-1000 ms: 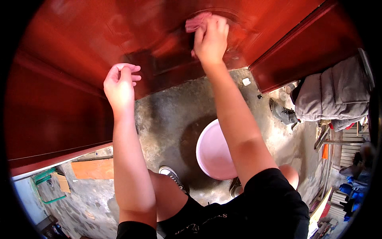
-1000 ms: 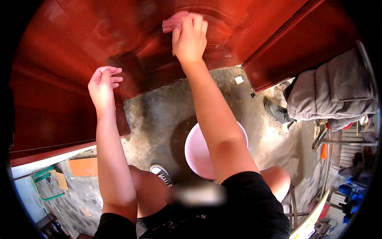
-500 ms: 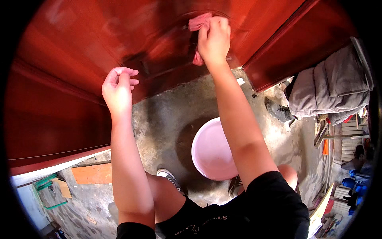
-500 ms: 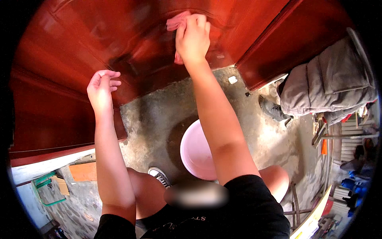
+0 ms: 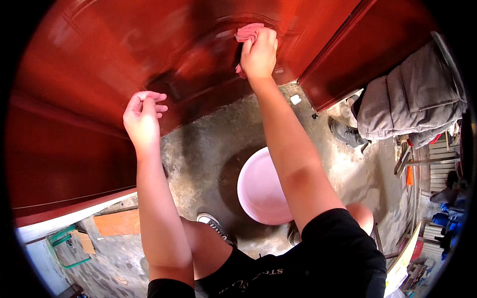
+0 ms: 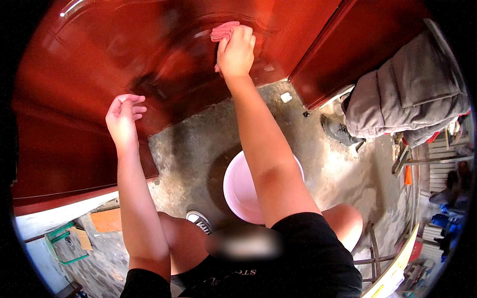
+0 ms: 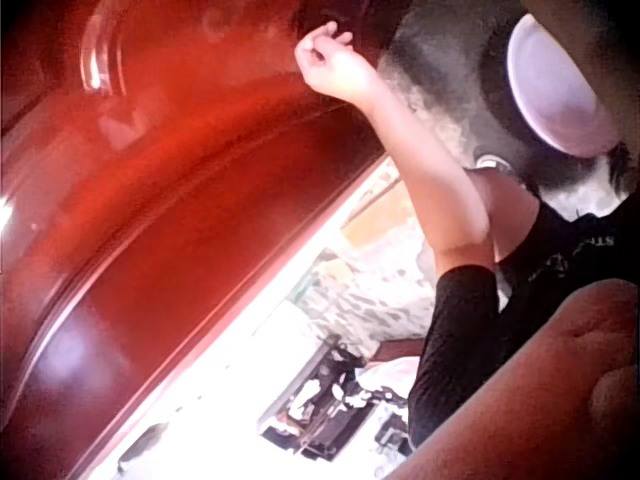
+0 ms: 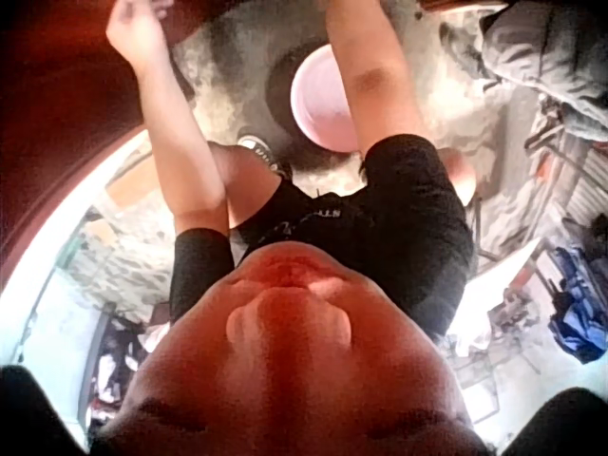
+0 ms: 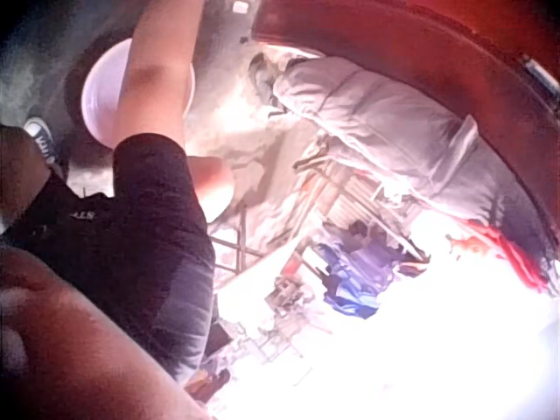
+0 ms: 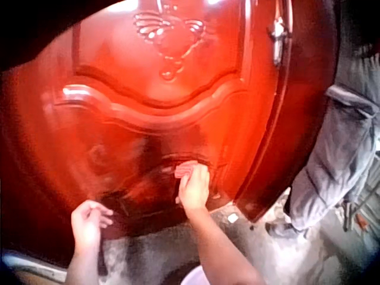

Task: The person wipes the exterior surface of a large wooden wardrobe with a pink cloth, dipping the cloth into a basin of water to rinse it several times.

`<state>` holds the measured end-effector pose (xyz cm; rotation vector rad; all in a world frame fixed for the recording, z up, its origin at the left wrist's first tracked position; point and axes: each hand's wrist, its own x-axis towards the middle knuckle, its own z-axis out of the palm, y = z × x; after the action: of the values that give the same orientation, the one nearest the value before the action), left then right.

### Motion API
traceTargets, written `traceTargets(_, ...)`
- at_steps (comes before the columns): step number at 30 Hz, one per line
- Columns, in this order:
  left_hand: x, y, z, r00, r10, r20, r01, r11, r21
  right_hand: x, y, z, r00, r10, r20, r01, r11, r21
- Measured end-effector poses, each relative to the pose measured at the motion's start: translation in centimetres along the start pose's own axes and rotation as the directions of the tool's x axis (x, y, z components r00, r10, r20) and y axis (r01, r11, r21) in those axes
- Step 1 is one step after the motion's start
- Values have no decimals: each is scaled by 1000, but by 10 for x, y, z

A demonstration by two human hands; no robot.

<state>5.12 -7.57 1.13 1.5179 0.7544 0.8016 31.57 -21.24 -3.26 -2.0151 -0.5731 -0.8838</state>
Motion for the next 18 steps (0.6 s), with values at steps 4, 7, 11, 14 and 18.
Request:
traceTargets(4, -1, -3, -7, 1000, -9, -18, 10, 999, 32, 3, 2, -12, 997, 39, 72, -40, 999, 15)
traceTargets(7, 0, -4, 1, 1000, 18, 18, -19, 998, 55, 17, 11, -6, 995, 74, -70, -73, 997, 14)
traceTargets(11, 2, -11, 6, 999, 17, 39, -18, 999, 33, -5, 32, 0, 990, 110, 82, -108, 994, -32)
traceTargets(14, 3, -15, 0, 1000, 2, 27, -4, 998, 62, 8, 38, -6, 997, 64, 31, -67, 995, 80)
traceTargets(18, 1, -13, 6, 999, 10, 44, -13, 998, 67, 18, 42, 0, 973, 188, -137, -180, 981, 68)
